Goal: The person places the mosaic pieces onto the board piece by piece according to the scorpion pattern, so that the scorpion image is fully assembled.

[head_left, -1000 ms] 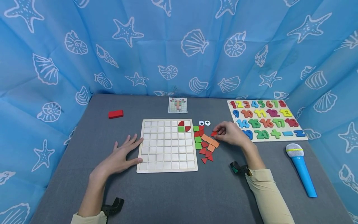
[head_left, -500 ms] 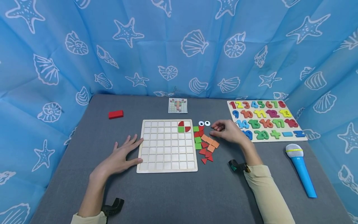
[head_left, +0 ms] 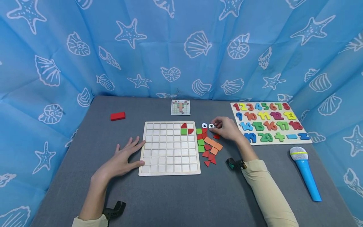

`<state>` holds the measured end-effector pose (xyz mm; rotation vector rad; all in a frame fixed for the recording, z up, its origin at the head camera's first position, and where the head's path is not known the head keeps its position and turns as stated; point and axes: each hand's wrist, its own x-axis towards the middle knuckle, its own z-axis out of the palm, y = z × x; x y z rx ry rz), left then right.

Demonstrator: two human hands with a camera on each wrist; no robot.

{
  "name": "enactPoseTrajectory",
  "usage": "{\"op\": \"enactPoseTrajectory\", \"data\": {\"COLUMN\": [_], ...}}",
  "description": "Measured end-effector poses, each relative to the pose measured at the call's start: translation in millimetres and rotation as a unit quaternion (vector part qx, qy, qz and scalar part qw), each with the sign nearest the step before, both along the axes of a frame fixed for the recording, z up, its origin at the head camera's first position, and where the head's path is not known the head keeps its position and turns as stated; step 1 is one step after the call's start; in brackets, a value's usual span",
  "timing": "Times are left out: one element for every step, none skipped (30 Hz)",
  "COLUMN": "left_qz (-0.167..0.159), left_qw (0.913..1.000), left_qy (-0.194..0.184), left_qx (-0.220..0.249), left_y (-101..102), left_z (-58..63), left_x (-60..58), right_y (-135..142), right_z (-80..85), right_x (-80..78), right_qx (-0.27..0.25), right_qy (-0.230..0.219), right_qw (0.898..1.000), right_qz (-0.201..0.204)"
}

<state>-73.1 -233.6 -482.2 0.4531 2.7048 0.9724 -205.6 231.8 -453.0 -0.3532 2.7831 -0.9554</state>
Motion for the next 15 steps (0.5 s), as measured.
{"op": "enactPoseTrajectory", "data": {"left_qz": [0.002,0.004,0.006,0.002,0.0,0.002,0.0,-0.001,-0.002,-0.002,0.0,0.001,0.001,0.003,0.001], "left_qw": [1.0,1.0,0.9999,1.0,1.0,1.0,1.0,0.9999,0.9998,0.9998,0.9996,0.9993,0.9992,0.9994,0.9996], "left_qy": [-0.002,-0.003,-0.004,-0.003,-0.001,-0.003,-0.006,-0.011,-0.016,-0.018,-0.024,-0.033,-0.034,-0.029,-0.025], "left_qx": [-0.003,-0.005,-0.009,-0.009,-0.007,-0.007,-0.005,-0.007,-0.007,-0.007,-0.012,-0.019,-0.019,-0.016,-0.012], "left_y": [0.1,-0.5,-1.0,-0.7,-0.8,0.1,1.5,2.9,4.5,4.8,4.3,4.6,4.3,3.8,3.6], "left_z": [-0.5,-2.8,-4.3,-2.2,-2.3,0.0,4.7,9.5,14.2,15.4,14.0,15.7,15.7,13.1,12.6], "left_x": [-0.4,-1.0,-1.4,-1.1,-0.8,-0.3,0.8,1.6,2.4,2.4,1.6,1.2,0.9,0.6,0.7], "right_y": [-0.8,-1.7,-2.5,-3.3,-4.1,-4.7,-5.5,-6.3,-7.2,-8.1,-9.4,-11.5,-13.9,-16.9,-20.3], "right_z": [0.2,0.6,0.9,1.4,1.7,2.2,2.8,3.4,4.1,5.0,6.3,8.0,9.9,12.1,14.3], "right_x": [0.2,0.6,1.0,1.4,1.9,2.5,3.0,3.6,4.1,4.7,5.4,6.1,6.7,7.4,8.0], "right_qx": [0.002,0.004,0.004,0.003,0.002,-0.003,-0.008,-0.014,-0.021,-0.029,-0.039,-0.049,-0.06,-0.07,-0.077], "right_qy": [0.001,0.003,0.006,0.009,0.014,0.017,0.022,0.025,0.03,0.033,0.036,0.038,0.037,0.036,0.036], "right_qw": [1.0,1.0,1.0,1.0,1.0,1.0,1.0,1.0,0.999,0.999,0.999,0.998,0.997,0.997,0.996], "right_qz": [-0.002,-0.004,-0.005,-0.006,-0.006,-0.005,-0.004,-0.003,-0.001,0.002,0.007,0.01,0.013,0.017,0.02]}}
